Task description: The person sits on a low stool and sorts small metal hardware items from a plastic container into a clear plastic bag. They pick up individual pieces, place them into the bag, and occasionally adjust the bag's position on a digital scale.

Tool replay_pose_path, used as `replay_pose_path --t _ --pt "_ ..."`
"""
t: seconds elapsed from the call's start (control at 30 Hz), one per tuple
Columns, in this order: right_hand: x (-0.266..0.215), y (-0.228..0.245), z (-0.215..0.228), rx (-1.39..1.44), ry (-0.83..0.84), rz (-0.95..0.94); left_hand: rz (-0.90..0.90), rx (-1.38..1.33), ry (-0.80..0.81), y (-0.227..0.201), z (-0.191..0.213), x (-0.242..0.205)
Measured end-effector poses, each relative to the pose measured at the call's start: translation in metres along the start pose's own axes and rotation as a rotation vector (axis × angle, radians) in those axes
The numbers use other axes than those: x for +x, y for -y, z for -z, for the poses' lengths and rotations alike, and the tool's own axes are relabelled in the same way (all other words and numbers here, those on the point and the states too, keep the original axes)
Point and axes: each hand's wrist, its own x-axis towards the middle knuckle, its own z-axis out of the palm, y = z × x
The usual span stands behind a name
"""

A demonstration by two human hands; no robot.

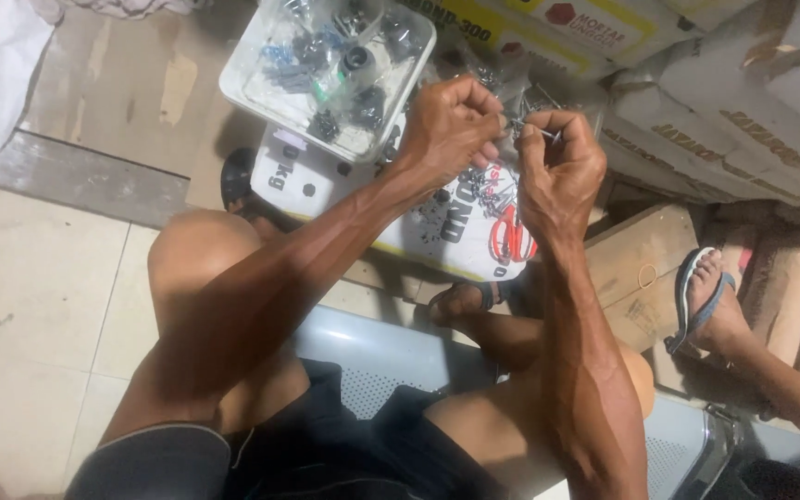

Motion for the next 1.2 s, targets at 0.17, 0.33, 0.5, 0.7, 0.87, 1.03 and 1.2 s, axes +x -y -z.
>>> replay_pose_path --t 0.17,0.33,0.5,0.7,0.87,1.03,1.2 --pt "0.002 0.003 -0.008 -0.179 -0.024 0.118 -0.084 0.079 -0.035 0.004 -0.009 0.004" --pt "0.003 -0.003 -0.016 -0.227 -0.046 0.173 -0.323 0.309 -0.105 0.022 -0.026 0.018" --pt "0.009 0.02 -0.016 -0.09 -0.034 -0.117 -0.296 0.27 -0.121 0.025 -0.038 0.03" --pt "0.013 -0.019 0.001 0.294 0.181 -0.219 -0.244 0.24 -0.213 0.019 -0.048 0.039" --pt "0.013 -0.027 0.02 0.679 0.279 -0.433 -0.162 0.114 -0.021 -0.008 -0.034 0.021" --pt "0.008 -0.033 0.009 0.545 0.135 -0.489 -0.139 0.246 0.047 0.021 -0.039 0.035" --pt "-0.01 -0.088 -0.028 0.001 0.191 -0.081 0.237 0.743 0.159 -0.002 -0.036 0.02"
